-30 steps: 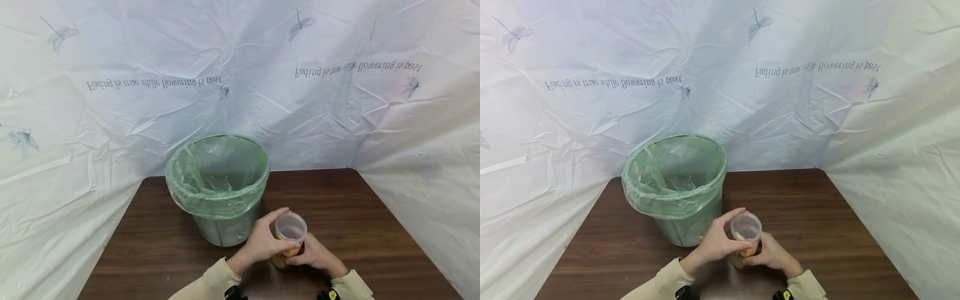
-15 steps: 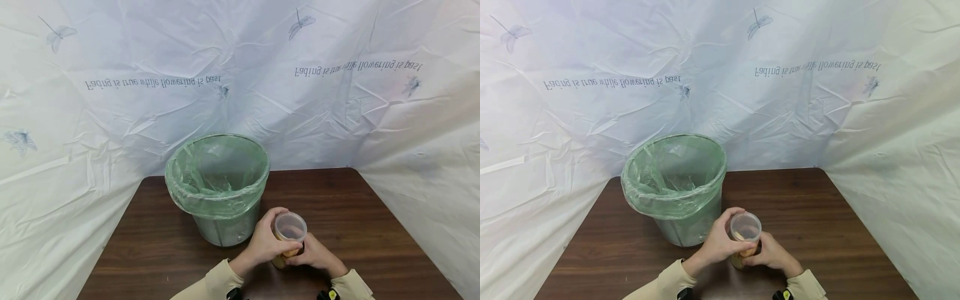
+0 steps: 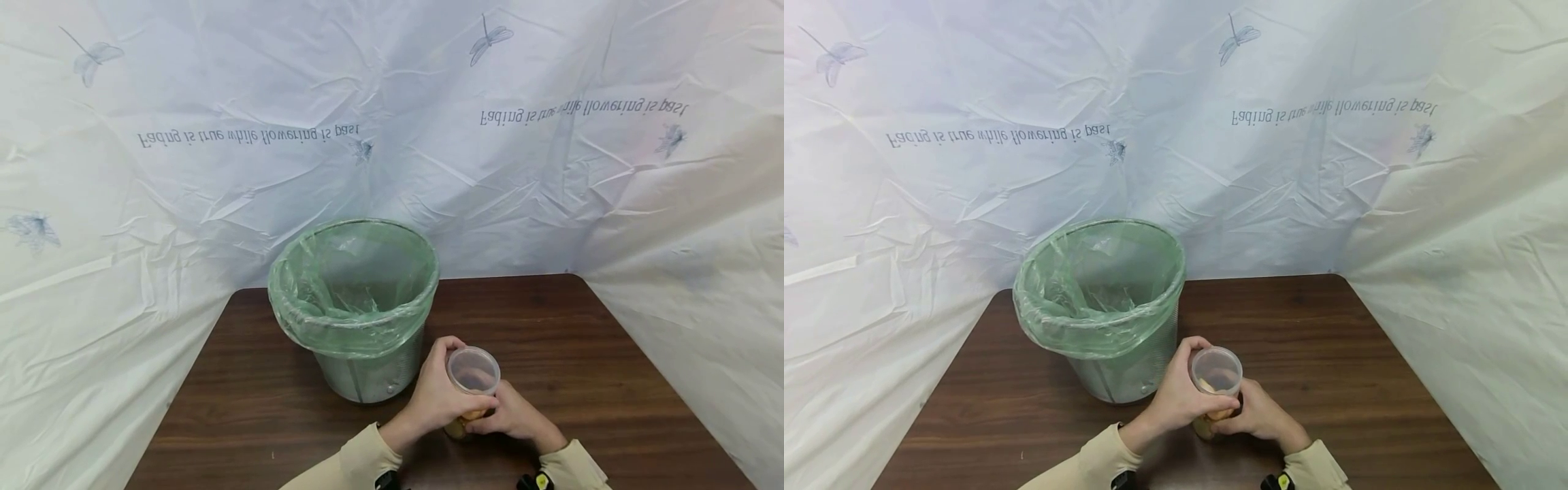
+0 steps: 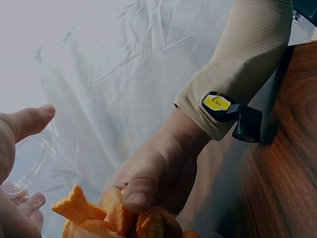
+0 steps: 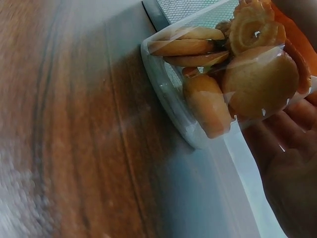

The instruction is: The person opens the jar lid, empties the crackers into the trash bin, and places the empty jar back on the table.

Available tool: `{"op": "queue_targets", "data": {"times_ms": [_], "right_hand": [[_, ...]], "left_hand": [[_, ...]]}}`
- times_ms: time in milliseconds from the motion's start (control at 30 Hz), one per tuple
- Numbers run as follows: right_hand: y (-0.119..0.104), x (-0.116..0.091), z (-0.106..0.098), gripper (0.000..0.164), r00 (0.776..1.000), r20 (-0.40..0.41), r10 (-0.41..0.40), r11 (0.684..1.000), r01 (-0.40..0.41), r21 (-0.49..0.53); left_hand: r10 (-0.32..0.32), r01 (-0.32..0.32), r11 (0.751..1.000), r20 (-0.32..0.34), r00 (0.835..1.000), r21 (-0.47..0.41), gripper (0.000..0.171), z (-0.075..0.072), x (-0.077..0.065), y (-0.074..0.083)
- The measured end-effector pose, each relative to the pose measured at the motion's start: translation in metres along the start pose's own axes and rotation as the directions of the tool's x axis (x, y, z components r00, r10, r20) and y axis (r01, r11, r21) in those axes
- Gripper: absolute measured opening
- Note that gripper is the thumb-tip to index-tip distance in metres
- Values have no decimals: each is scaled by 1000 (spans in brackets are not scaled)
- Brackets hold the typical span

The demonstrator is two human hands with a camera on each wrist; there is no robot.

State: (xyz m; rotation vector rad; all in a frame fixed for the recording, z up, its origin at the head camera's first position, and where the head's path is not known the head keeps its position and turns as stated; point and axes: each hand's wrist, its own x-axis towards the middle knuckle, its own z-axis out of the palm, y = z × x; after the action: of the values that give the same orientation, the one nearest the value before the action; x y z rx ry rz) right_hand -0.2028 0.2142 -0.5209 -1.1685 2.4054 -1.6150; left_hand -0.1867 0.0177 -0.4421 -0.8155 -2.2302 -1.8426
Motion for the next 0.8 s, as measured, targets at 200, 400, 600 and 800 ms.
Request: {"op": "queue_targets", "data": {"times_ms": [200,400,600,800], "right_hand": [[2,-1,0,57,1000,-1,8,1000,-8,10],[1,-2,0,57,1000,2,5,1000,-5,7],[0,-2,0,58,1000,2,28,999,-28,15],[1,-2,0,58,1000,7,28,999,-29,32]], "left_hand": [[-14,14,1000,-3,1000,16,78,0,0,0],[-29,29,1000,15,999,-2,80,0,-1,0],[-26,26,1000,34,999,7,85,-1,-2,1],[-16,14,999,56,998,35,89,-4,-3,2]]}}
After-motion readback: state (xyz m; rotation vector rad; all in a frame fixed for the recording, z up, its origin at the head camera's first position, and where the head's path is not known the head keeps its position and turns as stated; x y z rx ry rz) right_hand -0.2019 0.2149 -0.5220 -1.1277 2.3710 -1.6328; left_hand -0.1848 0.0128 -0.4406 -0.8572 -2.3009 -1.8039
